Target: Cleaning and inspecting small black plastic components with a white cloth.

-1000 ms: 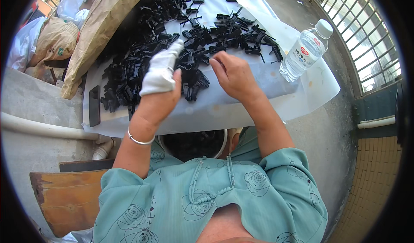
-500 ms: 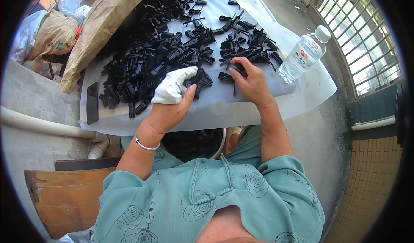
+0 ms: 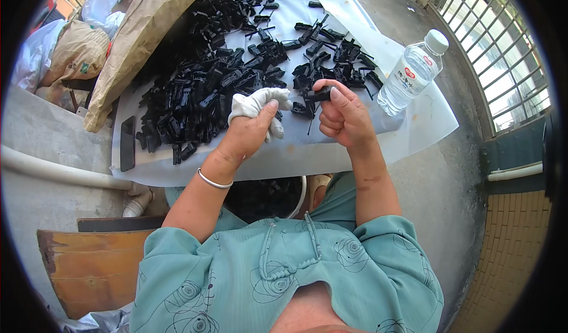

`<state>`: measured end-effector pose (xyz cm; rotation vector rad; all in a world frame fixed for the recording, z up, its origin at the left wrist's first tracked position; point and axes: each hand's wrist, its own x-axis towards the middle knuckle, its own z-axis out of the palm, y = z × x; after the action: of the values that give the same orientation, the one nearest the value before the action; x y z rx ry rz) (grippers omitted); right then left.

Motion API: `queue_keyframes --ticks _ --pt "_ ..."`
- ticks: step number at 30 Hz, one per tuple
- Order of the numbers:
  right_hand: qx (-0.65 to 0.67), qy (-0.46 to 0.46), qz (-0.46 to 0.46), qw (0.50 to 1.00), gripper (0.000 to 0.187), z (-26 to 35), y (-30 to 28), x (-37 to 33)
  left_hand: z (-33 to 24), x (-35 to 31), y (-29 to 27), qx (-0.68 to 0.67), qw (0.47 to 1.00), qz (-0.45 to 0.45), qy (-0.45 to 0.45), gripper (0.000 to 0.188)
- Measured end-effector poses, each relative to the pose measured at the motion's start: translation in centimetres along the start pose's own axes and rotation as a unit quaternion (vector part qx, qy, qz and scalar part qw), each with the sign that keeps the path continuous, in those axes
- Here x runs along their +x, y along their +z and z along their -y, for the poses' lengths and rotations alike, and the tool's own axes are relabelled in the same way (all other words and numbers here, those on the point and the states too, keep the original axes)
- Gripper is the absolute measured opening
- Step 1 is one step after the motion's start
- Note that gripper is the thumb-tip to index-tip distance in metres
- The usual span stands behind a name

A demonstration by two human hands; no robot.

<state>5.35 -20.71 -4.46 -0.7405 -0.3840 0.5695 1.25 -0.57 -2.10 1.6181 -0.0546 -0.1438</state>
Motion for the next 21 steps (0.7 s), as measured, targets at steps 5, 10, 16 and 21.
queue_keyframes --ticks 5,10,16,21 --pt "-0.100 0.061 -0.001 0.993 0.021 -1.2 1.4 0.5 1.1 0.2 0.2 -0.133 0.989 0.054 -0.042 0.020" --pt "-0.371 -0.014 -0.055 0.927 0.017 -1.6 3.4 0.1 1.4 -1.3 -0.4 -0.289 0.944 0.135 -0.085 0.023" --pt "-0.497 -0.078 0.005 0.864 0.024 -1.9 5.6 -1.4 1.5 -4.8 -1.7 -0.354 0.917 0.154 -0.100 0.026" --pt "-0.555 -0.211 0.006 0.805 0.037 -2.9 7.3 -2.7 1.8 -6.2 -1.0 -0.217 0.975 0.047 -0.027 0.032"
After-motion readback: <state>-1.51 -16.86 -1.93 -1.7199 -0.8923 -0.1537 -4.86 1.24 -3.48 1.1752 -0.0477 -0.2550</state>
